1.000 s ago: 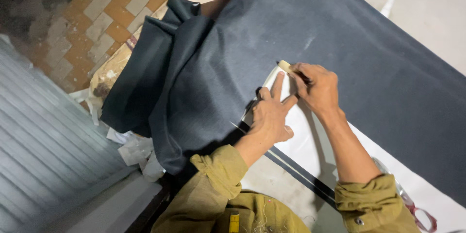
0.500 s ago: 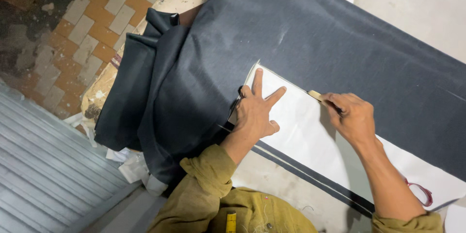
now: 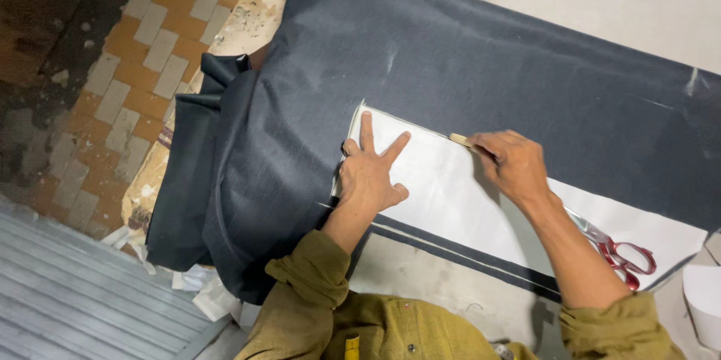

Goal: The person lays a large piece of dark fabric on a worktable, places a white paper pattern on it, and traces the outline with chalk. They then use scissors to cut the fabric along the traced lines, producing a shaped fabric piece.

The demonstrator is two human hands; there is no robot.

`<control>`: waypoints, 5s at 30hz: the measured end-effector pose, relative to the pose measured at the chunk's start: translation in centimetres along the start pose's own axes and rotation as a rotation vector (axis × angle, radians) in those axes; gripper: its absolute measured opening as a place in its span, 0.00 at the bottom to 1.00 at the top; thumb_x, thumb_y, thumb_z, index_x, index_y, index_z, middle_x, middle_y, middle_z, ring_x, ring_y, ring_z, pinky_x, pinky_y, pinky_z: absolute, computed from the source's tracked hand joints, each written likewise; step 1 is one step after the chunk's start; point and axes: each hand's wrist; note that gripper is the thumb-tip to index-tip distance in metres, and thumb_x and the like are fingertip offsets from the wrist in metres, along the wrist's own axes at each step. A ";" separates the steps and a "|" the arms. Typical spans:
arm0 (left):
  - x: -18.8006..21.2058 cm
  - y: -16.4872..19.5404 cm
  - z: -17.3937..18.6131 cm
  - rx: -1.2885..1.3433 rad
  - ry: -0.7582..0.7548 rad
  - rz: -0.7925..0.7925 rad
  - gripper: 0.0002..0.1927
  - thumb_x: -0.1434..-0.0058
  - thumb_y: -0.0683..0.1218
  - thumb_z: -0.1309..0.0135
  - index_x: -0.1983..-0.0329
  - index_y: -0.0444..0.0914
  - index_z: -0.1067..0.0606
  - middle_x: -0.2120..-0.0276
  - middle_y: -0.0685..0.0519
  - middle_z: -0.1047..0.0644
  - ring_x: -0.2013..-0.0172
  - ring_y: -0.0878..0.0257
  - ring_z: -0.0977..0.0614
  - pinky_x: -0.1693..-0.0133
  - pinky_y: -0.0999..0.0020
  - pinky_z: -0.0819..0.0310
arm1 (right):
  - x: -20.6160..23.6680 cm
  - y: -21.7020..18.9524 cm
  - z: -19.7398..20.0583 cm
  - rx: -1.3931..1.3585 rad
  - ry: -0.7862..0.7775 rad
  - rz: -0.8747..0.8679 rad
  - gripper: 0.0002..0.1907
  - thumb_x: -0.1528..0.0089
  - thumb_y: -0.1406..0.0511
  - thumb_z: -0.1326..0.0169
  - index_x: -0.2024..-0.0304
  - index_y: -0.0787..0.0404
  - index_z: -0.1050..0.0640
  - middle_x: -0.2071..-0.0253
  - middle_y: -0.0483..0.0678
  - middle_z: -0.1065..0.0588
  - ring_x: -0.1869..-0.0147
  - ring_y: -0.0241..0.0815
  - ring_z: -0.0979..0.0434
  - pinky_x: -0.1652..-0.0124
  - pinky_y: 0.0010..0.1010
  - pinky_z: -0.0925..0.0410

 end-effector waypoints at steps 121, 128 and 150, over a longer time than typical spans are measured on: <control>5.9 3.1 -9.5 0.233 0.822 0.322 0.47 0.50 0.63 0.35 0.31 0.37 0.34 0.40 0.38 0.29 0.42 0.36 0.30 0.46 0.40 0.34 | 31.7 5.0 13.2 -0.062 0.341 -0.536 0.16 0.40 0.71 0.42 0.49 0.60 0.22 0.45 0.49 0.25 0.48 0.54 0.20 0.54 0.41 0.27; 6.7 4.9 -8.9 0.340 1.066 0.037 0.11 0.38 0.50 0.44 0.57 0.42 0.18 0.63 0.48 0.19 0.60 0.45 0.19 0.59 0.50 0.26 | 29.7 4.5 9.9 0.249 0.103 -0.699 0.16 0.33 0.65 0.48 0.42 0.56 0.21 0.34 0.48 0.28 0.53 0.55 0.20 0.56 0.47 0.26; 8.7 18.0 -10.5 0.934 0.580 -0.405 0.26 0.42 0.51 0.36 0.45 0.33 0.28 0.52 0.43 0.24 0.59 0.55 0.21 0.56 0.62 0.25 | 30.6 10.4 6.1 -0.027 0.270 -0.889 0.18 0.35 0.62 0.44 0.42 0.57 0.22 0.47 0.51 0.23 0.51 0.56 0.20 0.52 0.45 0.28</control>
Point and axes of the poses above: each hand's wrist, its own x-axis away from the middle knuckle, its own z-axis out of the back of the hand, y = z × x
